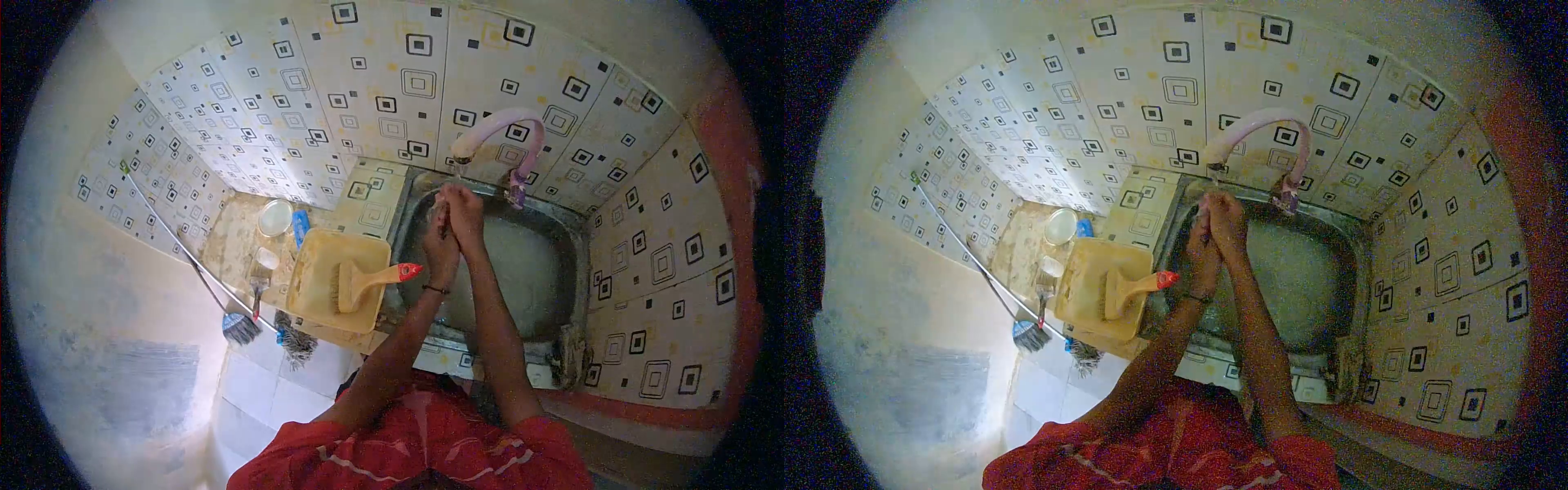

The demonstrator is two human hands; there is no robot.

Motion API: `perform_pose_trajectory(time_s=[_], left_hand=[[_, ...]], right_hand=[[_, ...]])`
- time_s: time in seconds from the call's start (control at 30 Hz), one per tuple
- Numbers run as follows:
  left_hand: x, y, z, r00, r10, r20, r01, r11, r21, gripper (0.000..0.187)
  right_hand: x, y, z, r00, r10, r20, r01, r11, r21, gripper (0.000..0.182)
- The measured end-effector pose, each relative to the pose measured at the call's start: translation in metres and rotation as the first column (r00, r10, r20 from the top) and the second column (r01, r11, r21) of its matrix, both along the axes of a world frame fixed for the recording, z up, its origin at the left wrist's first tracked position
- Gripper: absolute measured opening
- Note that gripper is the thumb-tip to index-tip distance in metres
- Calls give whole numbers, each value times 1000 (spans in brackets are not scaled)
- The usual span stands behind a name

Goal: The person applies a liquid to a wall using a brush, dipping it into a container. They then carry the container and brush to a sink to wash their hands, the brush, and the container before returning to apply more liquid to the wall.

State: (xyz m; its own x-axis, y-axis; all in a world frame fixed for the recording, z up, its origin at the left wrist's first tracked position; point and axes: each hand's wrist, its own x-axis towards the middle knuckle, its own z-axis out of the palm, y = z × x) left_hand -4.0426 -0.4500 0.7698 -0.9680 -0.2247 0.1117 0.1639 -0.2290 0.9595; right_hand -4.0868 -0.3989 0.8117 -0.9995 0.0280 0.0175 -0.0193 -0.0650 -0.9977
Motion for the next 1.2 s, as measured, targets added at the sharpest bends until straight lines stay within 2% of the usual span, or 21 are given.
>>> perform_pose_trajectory(time_s=[0.07,0.1,0.13,0.17,0.3,0.37,0.4,0.47,0.5,0.57,0.6,0.67,0.7,0.77,0.8,0.87,0.9,1.03,1.1,1.17,1.2], left_hand=[[15,8,5,987,98,-126,-101,995,-20,47],[20,13,11,987,101,-127,-105,994,-23,47],[24,18,18,993,34,-110,3,949,315,49],[28,20,24,993,-37,-115,101,780,618,50],[41,8,10,984,-177,-1,135,749,649,49],[48,-2,-36,914,-405,14,361,830,425,44],[63,-9,-31,918,-397,21,350,833,429,44],[93,-32,-22,741,-597,307,613,789,53,49],[104,-40,-26,744,-591,310,608,792,52,49],[123,-51,-32,733,-662,155,579,489,-652,44],[127,-54,-23,736,-658,158,579,490,-652,44],[140,-58,1,761,-605,235,597,510,-619,41],[140,-60,-2,763,-600,238,597,514,-616,41],[139,-63,-8,713,-672,199,624,479,-617,50],[138,-67,0,719,-666,199,620,486,-616,50],[137,-77,20,668,-688,284,681,409,-608,51],[139,-84,37,676,-680,284,676,419,-606,51],[158,-109,76,743,-618,256,597,439,-672,48],[161,-121,91,779,-583,232,550,455,-700,46],[157,-139,109,707,-587,396,699,494,-517,41],[157,-145,89,858,-470,209,507,707,-493,38]], right_hand=[[-10,-1,3,1000,-9,20,11,997,-80,22],[-20,-3,3,986,67,152,21,855,-518,21],[-26,-2,2,953,194,231,95,536,-839,21],[-26,2,3,944,240,226,120,388,-914,19],[-24,15,-19,926,376,47,-55,256,-965,19],[-15,17,-17,780,594,197,138,144,-980,22],[-5,12,-6,773,601,204,145,146,-979,22],[13,-1,23,767,617,175,-260,548,-795,23],[20,-9,40,763,622,175,-261,544,-797,23],[38,-30,73,737,623,262,-516,769,-377,28],[43,-42,87,734,627,263,-518,766,-380,28],[53,-70,105,684,677,270,-700,714,-16,32],[55,-86,108,679,681,273,-704,710,-19,32],[60,-116,111,568,795,215,-811,496,310,33],[64,-127,114,560,800,216,-816,487,309,33],[70,-148,123,446,886,125,-593,188,783,33],[76,-154,129,463,858,222,-599,118,792,31],[80,-169,111,462,854,240,-487,18,873,30],[79,-167,101,461,887,10,-468,234,852,28],[76,-163,98,502,862,74,-437,179,882,27],[74,-161,99,549,826,126,-403,129,906,26]])
